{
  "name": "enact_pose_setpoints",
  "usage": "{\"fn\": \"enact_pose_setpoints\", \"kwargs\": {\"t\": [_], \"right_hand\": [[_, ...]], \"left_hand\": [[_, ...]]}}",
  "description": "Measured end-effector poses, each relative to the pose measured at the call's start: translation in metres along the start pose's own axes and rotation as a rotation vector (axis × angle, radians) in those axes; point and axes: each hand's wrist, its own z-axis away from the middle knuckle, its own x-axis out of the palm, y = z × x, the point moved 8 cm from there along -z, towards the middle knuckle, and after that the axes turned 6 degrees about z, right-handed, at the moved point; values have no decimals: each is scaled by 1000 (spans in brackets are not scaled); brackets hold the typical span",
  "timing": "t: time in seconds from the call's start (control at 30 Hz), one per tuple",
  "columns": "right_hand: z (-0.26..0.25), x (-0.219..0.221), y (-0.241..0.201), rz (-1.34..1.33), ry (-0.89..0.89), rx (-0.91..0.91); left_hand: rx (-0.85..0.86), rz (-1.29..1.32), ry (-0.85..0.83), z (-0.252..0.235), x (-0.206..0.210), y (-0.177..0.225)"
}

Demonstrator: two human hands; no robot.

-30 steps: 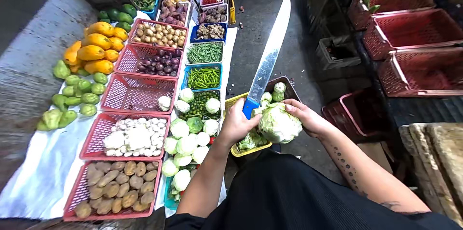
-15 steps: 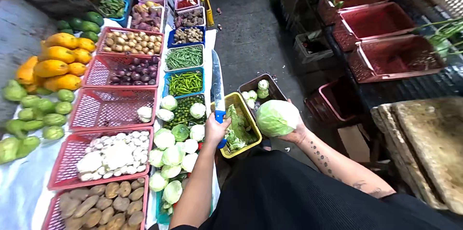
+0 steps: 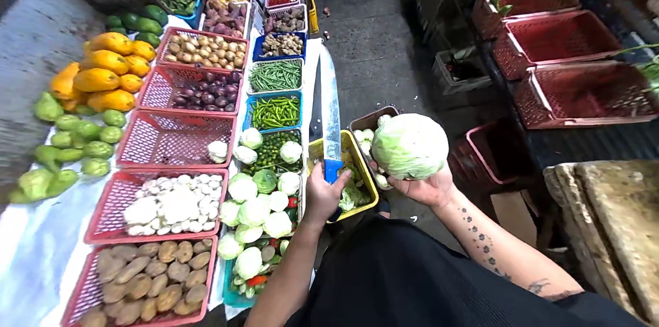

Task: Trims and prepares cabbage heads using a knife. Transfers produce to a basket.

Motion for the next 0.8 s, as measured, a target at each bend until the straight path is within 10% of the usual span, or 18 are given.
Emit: {"fn": "enact_pose_setpoints", "kwargs": {"t": [0.17, 0.4, 0.7, 0.8], "right_hand": [[0, 24, 30, 123, -310, 238], [-17, -44, 43, -89, 147, 102], [-4, 17, 48, -248, -245, 265], [-9, 18, 37, -38, -97, 117]], "left_hand": [[45, 128, -4, 7, -6, 13], [-19, 155, 109, 20, -22, -24], [-209, -35, 90, 32, -27, -43], [-121, -48, 101, 39, -29, -17]]}}
